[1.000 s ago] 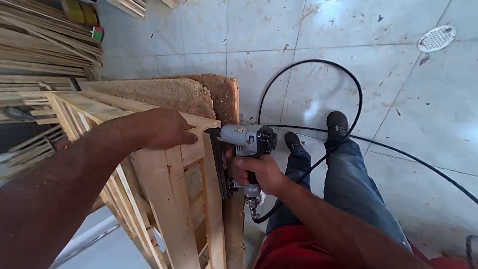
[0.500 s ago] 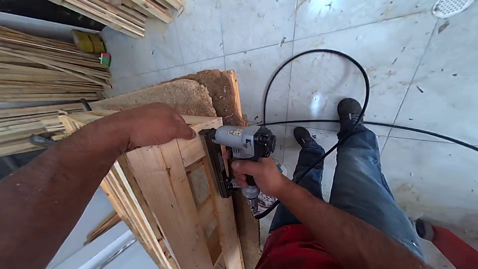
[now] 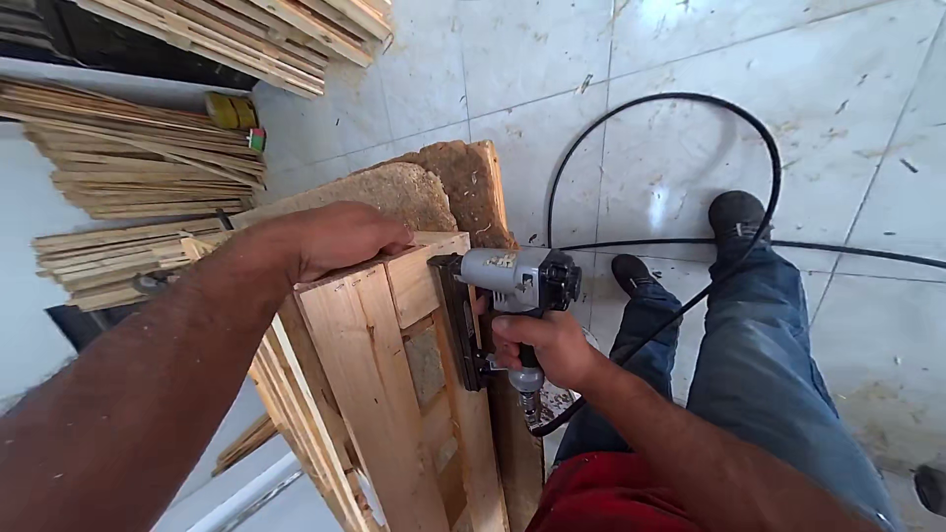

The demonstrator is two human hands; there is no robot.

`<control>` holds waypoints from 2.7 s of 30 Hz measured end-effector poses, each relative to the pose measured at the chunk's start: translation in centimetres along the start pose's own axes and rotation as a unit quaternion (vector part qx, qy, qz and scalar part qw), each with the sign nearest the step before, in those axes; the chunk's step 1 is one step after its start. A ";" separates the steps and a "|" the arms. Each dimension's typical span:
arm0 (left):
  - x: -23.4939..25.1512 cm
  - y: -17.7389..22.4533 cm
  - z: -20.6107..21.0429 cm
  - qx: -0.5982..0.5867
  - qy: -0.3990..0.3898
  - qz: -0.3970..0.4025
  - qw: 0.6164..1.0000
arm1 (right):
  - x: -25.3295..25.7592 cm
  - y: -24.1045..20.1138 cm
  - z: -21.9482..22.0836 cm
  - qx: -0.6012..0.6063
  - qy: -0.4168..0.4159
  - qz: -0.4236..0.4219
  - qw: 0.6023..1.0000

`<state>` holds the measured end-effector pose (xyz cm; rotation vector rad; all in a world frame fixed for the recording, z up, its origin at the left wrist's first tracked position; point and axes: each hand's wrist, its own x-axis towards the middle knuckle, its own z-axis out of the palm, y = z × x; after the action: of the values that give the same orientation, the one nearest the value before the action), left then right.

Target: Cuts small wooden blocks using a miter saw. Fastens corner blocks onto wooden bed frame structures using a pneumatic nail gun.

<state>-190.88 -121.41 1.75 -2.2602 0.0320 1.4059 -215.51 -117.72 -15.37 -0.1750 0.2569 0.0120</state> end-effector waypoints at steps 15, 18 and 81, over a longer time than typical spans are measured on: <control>1.2 -0.2 -0.3 0.084 -0.069 0.059 0.992 | -0.1 0.0 0.2 -0.009 0.011 0.004 1.000; 1.1 0.0 -0.2 0.128 -0.050 0.067 0.988 | -0.2 -0.1 0.3 -0.009 0.015 -0.004 1.000; 2.1 -1.0 -0.4 0.015 -0.090 0.087 0.992 | -3.7 3.5 0.3 -0.108 0.032 0.056 0.992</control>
<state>-189.28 -120.25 0.48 -2.1403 0.1934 1.6848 -219.11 -114.22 -14.76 -0.3772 0.3284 0.1472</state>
